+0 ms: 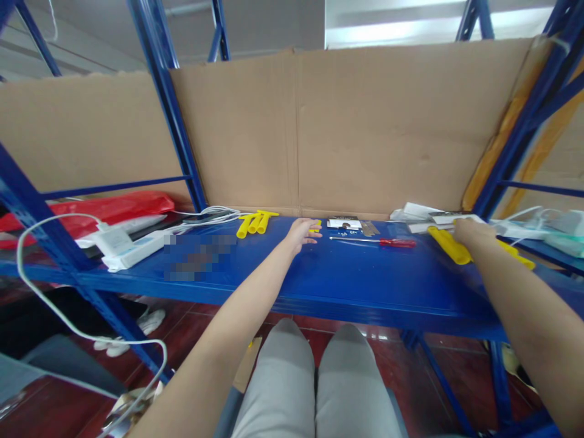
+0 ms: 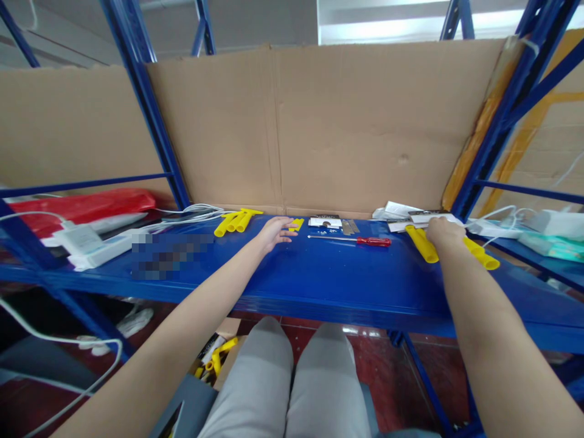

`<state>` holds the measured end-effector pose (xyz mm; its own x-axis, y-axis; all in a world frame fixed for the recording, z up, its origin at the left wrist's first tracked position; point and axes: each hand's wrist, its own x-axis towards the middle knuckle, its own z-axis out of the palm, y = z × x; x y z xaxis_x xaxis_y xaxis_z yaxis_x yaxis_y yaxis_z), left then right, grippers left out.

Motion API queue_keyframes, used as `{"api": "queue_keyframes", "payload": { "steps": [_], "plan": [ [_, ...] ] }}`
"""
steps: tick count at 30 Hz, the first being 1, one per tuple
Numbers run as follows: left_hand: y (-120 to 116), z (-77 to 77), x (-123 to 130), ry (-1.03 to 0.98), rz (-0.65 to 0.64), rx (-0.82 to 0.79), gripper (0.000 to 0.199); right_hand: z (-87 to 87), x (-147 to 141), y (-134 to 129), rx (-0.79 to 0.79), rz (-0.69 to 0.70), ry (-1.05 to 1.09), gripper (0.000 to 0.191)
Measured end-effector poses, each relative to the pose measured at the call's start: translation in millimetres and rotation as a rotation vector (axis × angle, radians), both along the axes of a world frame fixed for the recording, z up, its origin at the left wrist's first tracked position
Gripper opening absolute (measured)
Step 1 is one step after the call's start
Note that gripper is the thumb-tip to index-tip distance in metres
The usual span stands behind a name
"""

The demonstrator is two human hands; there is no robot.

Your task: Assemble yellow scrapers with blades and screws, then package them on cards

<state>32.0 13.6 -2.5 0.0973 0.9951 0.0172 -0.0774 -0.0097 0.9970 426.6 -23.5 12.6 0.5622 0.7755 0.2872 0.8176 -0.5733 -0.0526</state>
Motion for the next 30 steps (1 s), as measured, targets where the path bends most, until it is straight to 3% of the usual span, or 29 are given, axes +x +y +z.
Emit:
{"api": "queue_keyframes", "payload": {
  "steps": [5,11,14,19,25,30],
  "plan": [
    [-2,1.0,0,0.013,0.003,-0.001,0.012,6.3,-19,-10,-0.096,-0.077,0.058,0.049],
    [-3,1.6,2,0.142,0.046,0.023,0.016,0.7,-17,-10,-0.058,-0.041,-0.107,0.048],
    [-1,-3.0,3,0.378,0.036,0.112,0.007,-1.9,-12,-10,-0.052,-0.009,-0.146,0.046],
    [0,-11.8,1,0.976,0.119,0.372,0.011,-2.6,-8,-11,-0.022,0.029,-0.146,0.045],
    [-5,-6.1,-6,1.112,0.270,0.214,0.020,1.7,-28,-17,0.057,0.036,-0.153,0.046],
    [-6,-2.9,-6,1.147,0.233,0.212,0.023,5.2,-52,-18,0.205,0.006,-0.040,0.041]
  ]
}}
